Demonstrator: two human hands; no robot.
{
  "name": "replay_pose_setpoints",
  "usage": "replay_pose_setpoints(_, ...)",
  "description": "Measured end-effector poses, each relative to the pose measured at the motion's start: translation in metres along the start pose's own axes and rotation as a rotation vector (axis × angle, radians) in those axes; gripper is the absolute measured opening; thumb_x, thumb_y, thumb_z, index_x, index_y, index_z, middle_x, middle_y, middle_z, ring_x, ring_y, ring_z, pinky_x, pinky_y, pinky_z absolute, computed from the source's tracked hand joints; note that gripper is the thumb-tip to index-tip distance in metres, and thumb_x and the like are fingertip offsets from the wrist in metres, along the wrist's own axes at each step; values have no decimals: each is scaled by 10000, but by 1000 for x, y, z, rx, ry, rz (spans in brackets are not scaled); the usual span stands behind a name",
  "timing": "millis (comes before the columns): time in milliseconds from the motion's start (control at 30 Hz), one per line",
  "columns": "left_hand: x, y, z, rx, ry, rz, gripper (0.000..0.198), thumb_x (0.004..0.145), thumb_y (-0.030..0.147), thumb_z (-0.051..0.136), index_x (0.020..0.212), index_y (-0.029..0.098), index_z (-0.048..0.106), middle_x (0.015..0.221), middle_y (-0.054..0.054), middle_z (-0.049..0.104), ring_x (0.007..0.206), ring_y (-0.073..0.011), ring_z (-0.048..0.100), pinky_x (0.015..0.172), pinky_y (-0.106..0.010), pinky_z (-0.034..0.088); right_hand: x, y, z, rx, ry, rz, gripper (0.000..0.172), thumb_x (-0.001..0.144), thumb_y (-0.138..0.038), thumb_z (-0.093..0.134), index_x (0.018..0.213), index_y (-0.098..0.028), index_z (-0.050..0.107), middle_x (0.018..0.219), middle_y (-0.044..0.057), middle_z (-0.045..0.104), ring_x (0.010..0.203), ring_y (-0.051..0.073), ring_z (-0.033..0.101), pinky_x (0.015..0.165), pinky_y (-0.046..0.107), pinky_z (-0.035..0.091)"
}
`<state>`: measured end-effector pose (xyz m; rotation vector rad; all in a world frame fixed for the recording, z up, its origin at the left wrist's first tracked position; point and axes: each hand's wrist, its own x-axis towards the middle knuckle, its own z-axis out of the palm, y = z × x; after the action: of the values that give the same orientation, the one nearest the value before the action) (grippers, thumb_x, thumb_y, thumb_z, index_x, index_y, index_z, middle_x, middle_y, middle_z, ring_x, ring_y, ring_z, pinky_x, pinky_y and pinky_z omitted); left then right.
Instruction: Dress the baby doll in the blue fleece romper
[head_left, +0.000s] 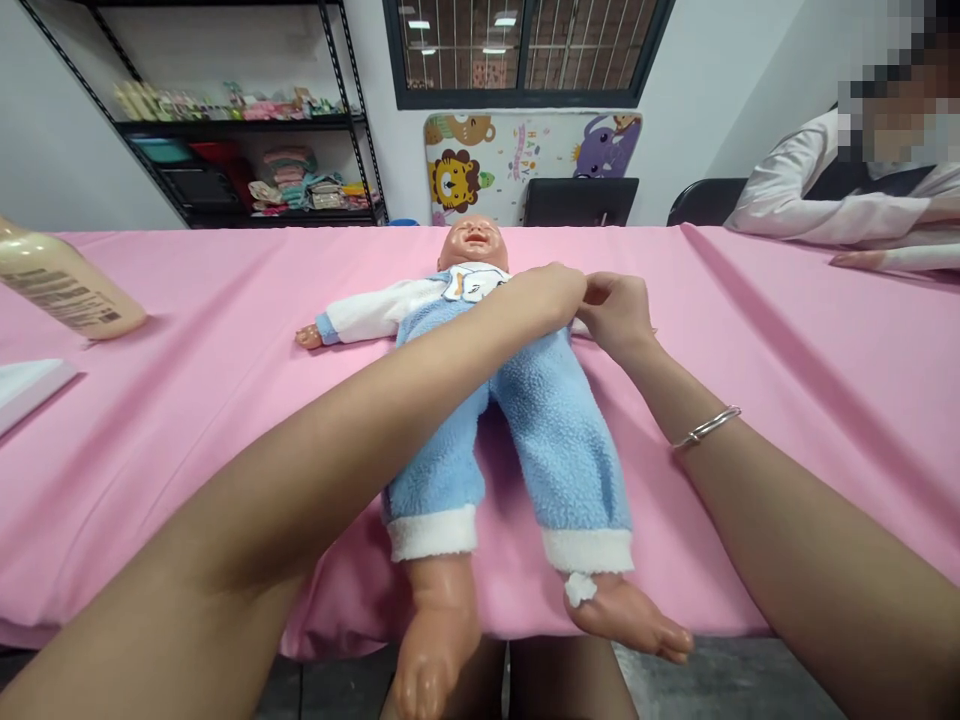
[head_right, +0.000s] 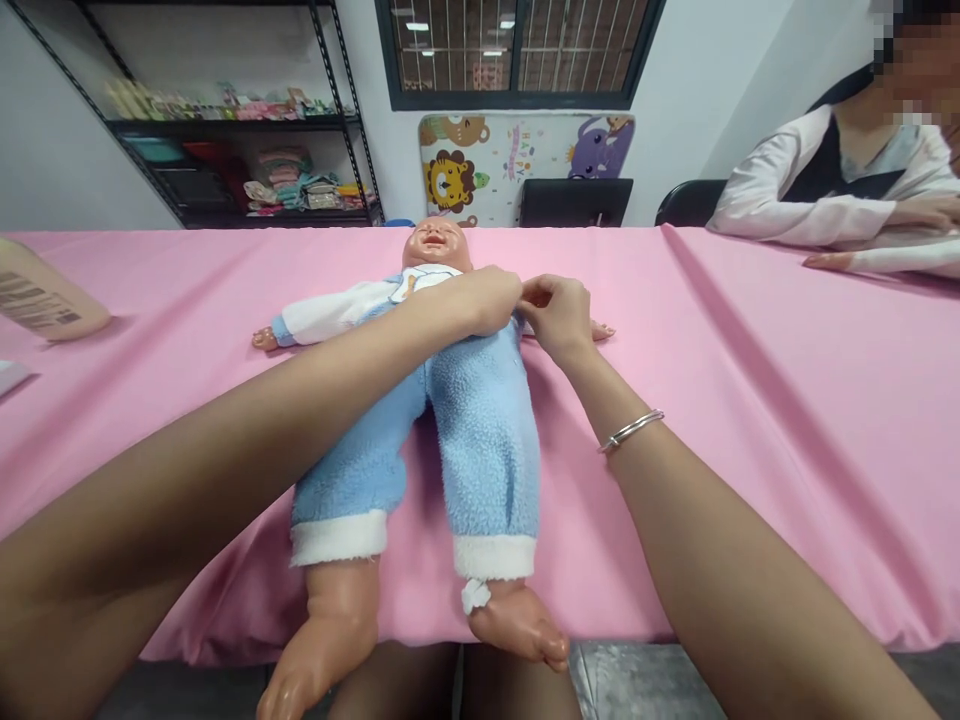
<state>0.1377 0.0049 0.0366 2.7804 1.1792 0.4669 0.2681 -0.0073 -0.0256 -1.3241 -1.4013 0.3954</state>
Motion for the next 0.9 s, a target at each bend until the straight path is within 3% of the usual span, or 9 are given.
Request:
replay_pose_setpoints(167,-18,23,-9,191,-120,-31,363,862,-28,464,1126,62,696,1089,-194,691,1091,-303,653,917,-367,518,-5,-11,3,-238,144,-300,183,690,-57,517,656,-227,573,811,69,617,796,241,580,757,399,475)
replay_pose_setpoints(233,-18,20,-5,217,-66,-44,385,893,-18,419,1182,40,667,1176,-214,657,1197,-312,594,1010,-381,475,-8,-15,4,-235,138,-380,191,738,-77,505,750,-227,622,859,82,620,833,246,589,778,397,481)
replay_pose_setpoints(333,-15,7,5,191,129,-105,475,912,-26,355,1355,-8,527,1370,-251,526,1308,-313,499,1111,-393,386,-9,-13,6,-304,122,-405,269,825,-123,491,1025,-205,650,956,96,618,890,243,589,837,392,478)
replay_pose_setpoints(433,-15,-4,12,135,235,-166,566,899,-38,336,1447,59,437,1432,-230,473,1357,-320,448,1152,-440,328,-5,5,0,-531,73,-262,452,804,-258,642,1240,-165,565,1137,142,600,1022,307,570,928,476,447)
replay_pose_setpoints(533,-17,-11,15,133,230,-148,581,888,-24,346,1436,128,463,1330,-204,554,1280,-334,517,1106,-466,368,1,30,-17,-771,-82,13,696,695,-433,792,1271,-129,545,1156,197,598,1086,423,544,939,609,400)
replay_pose_setpoints(667,-21,-11,14,117,263,-119,537,898,6,378,1414,114,487,1191,-194,619,1141,-309,598,1022,-416,430,5,42,-38,-857,-212,244,592,723,-463,773,1155,-98,599,983,204,642,1022,447,579,892,603,431)
replay_pose_setpoints(733,-23,-8,13,92,284,-118,523,907,11,392,1405,123,505,1182,-186,628,1113,-294,609,1003,-397,440,3,37,-38,-858,-146,236,486,706,-314,785,1103,-93,615,1045,234,629,1073,457,556,915,594,430)
replay_pose_setpoints(833,-25,-4,12,93,284,-110,532,912,1,361,1404,136,512,1188,-175,631,1102,-278,612,989,-387,445,-4,22,-30,-803,192,99,548,674,-70,731,1201,-135,593,1358,258,458,1289,453,407,1012,563,392)
replay_pose_setpoints(900,-27,-2,11,99,299,-88,535,912,0,334,1387,148,529,1183,-160,634,1101,-266,612,979,-375,451,-5,13,-24,-749,359,-11,525,717,-32,673,1218,-161,586,1495,239,283,1386,414,310,1084,525,348)
